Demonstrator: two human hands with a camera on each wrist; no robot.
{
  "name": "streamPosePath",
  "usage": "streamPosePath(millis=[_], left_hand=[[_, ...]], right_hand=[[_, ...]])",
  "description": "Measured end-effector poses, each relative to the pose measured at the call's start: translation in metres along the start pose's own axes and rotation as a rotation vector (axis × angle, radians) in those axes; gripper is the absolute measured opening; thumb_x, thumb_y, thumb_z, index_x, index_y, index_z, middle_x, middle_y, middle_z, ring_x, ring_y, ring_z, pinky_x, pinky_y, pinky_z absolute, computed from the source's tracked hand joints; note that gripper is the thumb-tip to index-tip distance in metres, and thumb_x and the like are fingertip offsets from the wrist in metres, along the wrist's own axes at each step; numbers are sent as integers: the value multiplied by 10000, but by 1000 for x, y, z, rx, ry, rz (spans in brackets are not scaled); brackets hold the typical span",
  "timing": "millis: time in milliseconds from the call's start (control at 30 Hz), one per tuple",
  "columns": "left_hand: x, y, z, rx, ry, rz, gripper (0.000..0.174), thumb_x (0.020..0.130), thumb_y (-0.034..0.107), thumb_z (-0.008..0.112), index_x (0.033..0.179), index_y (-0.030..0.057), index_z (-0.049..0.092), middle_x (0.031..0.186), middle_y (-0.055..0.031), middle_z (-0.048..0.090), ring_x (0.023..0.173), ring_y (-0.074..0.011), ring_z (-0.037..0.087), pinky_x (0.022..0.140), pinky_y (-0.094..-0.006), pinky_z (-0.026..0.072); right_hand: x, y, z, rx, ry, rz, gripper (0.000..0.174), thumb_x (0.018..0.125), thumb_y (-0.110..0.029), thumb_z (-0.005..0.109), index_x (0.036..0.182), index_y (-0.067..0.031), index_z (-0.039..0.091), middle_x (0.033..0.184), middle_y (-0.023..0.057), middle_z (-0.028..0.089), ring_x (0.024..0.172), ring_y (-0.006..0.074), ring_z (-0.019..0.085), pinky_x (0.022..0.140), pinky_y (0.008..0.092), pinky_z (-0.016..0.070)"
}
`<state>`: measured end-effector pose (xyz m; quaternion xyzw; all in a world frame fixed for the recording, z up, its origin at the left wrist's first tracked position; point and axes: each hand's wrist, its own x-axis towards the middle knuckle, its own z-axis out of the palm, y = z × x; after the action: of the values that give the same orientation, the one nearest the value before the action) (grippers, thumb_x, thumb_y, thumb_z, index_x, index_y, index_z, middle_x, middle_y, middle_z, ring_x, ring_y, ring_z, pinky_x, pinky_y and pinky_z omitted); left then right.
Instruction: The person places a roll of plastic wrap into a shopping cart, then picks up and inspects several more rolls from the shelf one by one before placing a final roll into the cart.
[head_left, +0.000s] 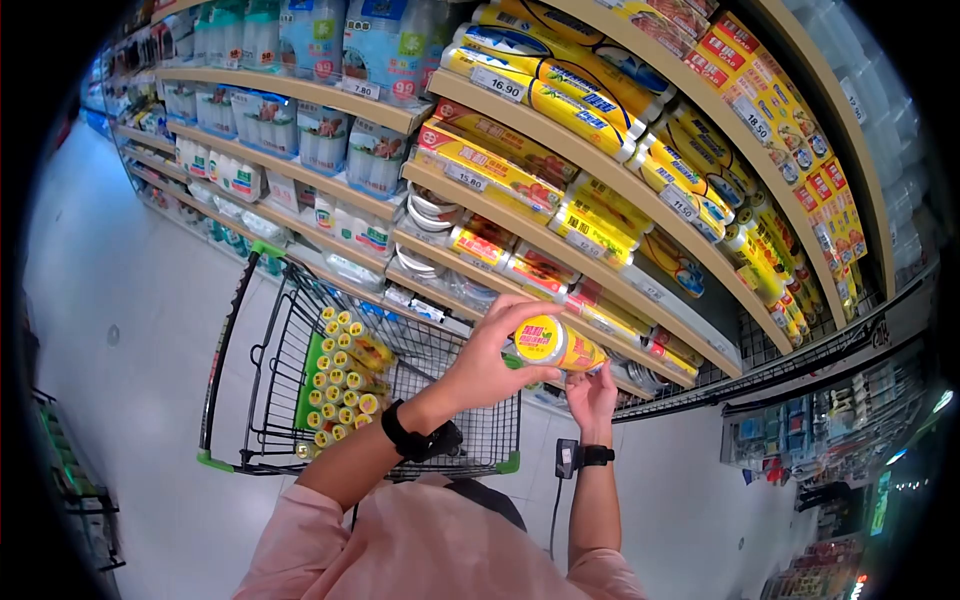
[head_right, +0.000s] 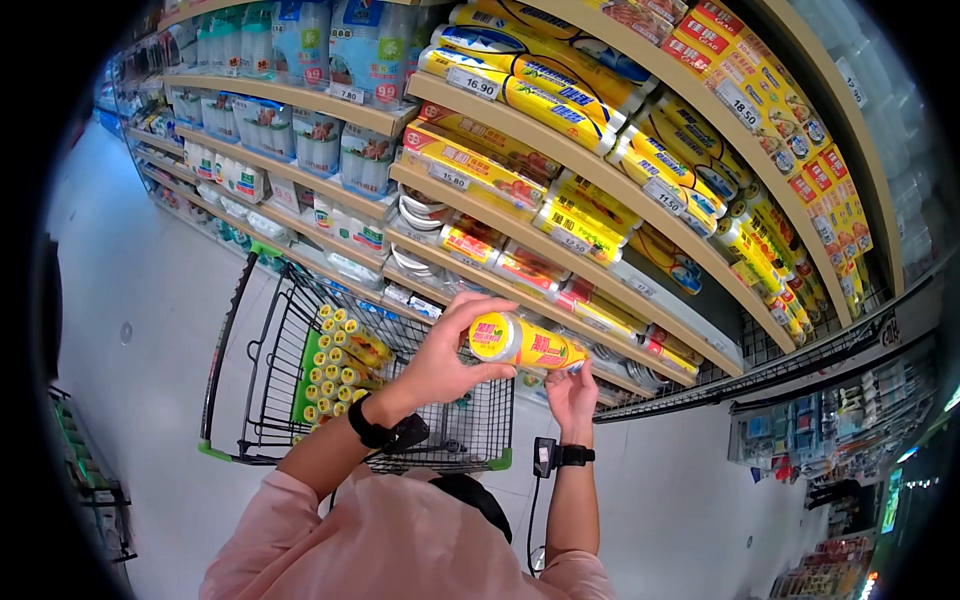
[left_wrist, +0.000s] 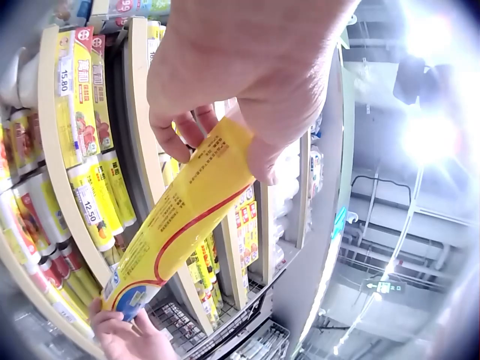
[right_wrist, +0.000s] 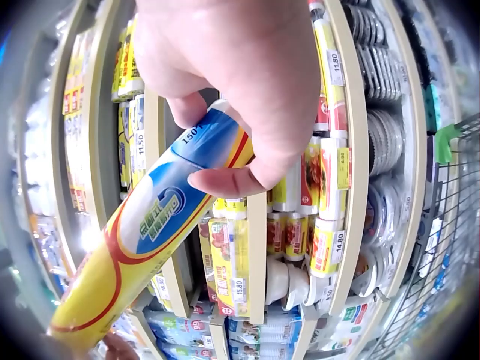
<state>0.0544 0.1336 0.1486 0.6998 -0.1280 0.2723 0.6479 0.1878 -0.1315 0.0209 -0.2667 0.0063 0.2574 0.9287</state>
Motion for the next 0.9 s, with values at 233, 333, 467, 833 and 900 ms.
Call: streamPosePath(millis=[233,333,467,833,900], left_hand=[[-14,-29,-32,-106,19,-388,570,805,-1,755,1316,42,507,1215,-111,561,1042,-161,644,831,-265,580],[-31,-56,-58,-37,42,-392,528,842,-5,722,1318,30,495,1139,-103,581,990,-186,665,799,-274,595],[-62,-75,-84,-157,114,-546,473,841,117,762,1257,18,560,1029,-119,639,922,-163,676,731,-274,575],[-128,-127,-141,-101,409,-792,414,766,102,810,1129,12,632,917,-101,688,781,-172,700,637,-271,577],[-147,-164,-145,80,440,-813,437,724,151,841,1095,31,645,872,-85,694,753,-158,695,622,-285,562]], right_hand=[[-5,2,0,-45,185,-77,399,993,-305,548,1292,-43,511,1243,119,566,1000,247,590,852,353,507],[-6,4,-4,-126,189,-67,412,999,-282,544,1342,-65,478,1271,129,546,1047,264,592,881,375,525],[-7,17,-3,-361,88,-47,398,996,-279,561,1313,-54,474,1239,139,552,1052,276,609,918,396,547],[4,53,-23,-682,205,349,350,988,-164,551,1302,-21,496,1192,186,588,998,353,662,862,413,584],[-2,57,-31,-680,200,363,289,978,-154,570,1226,-12,531,1138,183,612,958,332,674,820,393,595]])
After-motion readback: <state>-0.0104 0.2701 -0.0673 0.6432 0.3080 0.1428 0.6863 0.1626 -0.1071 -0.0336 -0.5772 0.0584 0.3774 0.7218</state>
